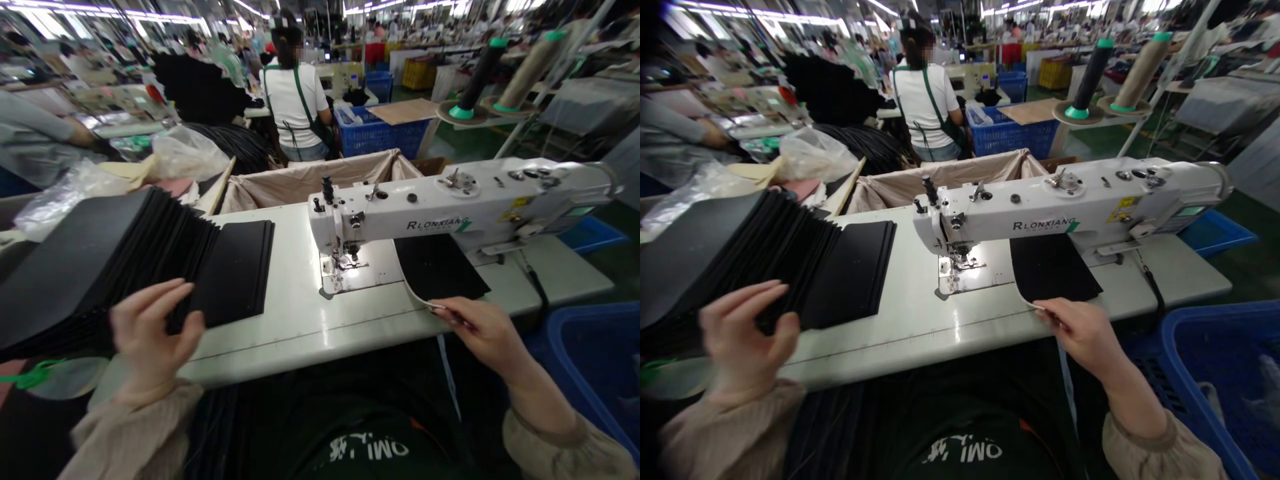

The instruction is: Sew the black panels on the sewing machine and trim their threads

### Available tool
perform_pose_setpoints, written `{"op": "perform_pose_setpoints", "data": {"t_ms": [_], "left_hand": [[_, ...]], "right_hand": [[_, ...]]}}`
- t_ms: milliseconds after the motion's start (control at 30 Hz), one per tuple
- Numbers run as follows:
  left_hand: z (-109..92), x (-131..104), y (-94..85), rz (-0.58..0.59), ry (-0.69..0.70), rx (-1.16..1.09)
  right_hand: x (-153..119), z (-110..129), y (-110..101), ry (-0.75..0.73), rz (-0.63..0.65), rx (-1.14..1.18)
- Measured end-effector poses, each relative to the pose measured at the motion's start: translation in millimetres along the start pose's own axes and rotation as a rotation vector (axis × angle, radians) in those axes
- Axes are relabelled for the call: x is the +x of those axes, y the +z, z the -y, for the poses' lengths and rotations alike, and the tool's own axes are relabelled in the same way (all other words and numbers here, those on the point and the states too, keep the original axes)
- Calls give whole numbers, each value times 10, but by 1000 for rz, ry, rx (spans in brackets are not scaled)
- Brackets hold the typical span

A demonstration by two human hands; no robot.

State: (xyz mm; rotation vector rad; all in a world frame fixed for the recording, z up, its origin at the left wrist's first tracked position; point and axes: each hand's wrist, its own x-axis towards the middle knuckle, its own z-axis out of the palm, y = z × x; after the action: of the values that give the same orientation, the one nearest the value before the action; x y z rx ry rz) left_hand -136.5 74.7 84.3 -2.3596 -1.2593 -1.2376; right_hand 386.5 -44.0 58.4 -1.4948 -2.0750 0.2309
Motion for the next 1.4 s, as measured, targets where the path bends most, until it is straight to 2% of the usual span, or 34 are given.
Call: {"op": "perform_pose_setpoints", "data": {"t_ms": [67,167,233,300,367,400,500,567,667,800,933,1067,1200,1400], "left_hand": [[-490,45,449,171,55,-107],[-1213,78,1085,558,153,-368],[-1525,22,1371,773,264,-467],[-1634,-103,1501,885,322,-462],[-1562,-263,1488,916,294,-393],[-1481,-340,1443,907,246,-341],[-1192,-500,1250,843,66,-186],[-1039,-535,1141,831,15,-142],[-916,-511,1078,839,18,-150],[-861,-369,1180,833,21,-152],[-849,-123,1395,823,39,-183],[-851,67,1601,823,45,-196],[-838,97,1721,802,74,-235],[-816,98,1748,814,63,-276]], "right_hand": [[120,425,177,-94,124,112],[281,1006,575,-215,361,279],[355,1215,819,-239,467,436],[432,1233,988,-235,560,614],[554,1097,1098,-191,545,667],[641,995,1145,-156,489,614],[970,691,1310,-58,324,199],[1183,561,1425,-37,315,-38],[1350,478,1525,-35,345,-210],[1261,414,1507,-48,353,-260],[1122,364,1492,25,280,-279],[1111,364,1521,36,232,-280],[1140,364,1527,20,254,-287],[1156,344,1525,9,290,-311]]}}
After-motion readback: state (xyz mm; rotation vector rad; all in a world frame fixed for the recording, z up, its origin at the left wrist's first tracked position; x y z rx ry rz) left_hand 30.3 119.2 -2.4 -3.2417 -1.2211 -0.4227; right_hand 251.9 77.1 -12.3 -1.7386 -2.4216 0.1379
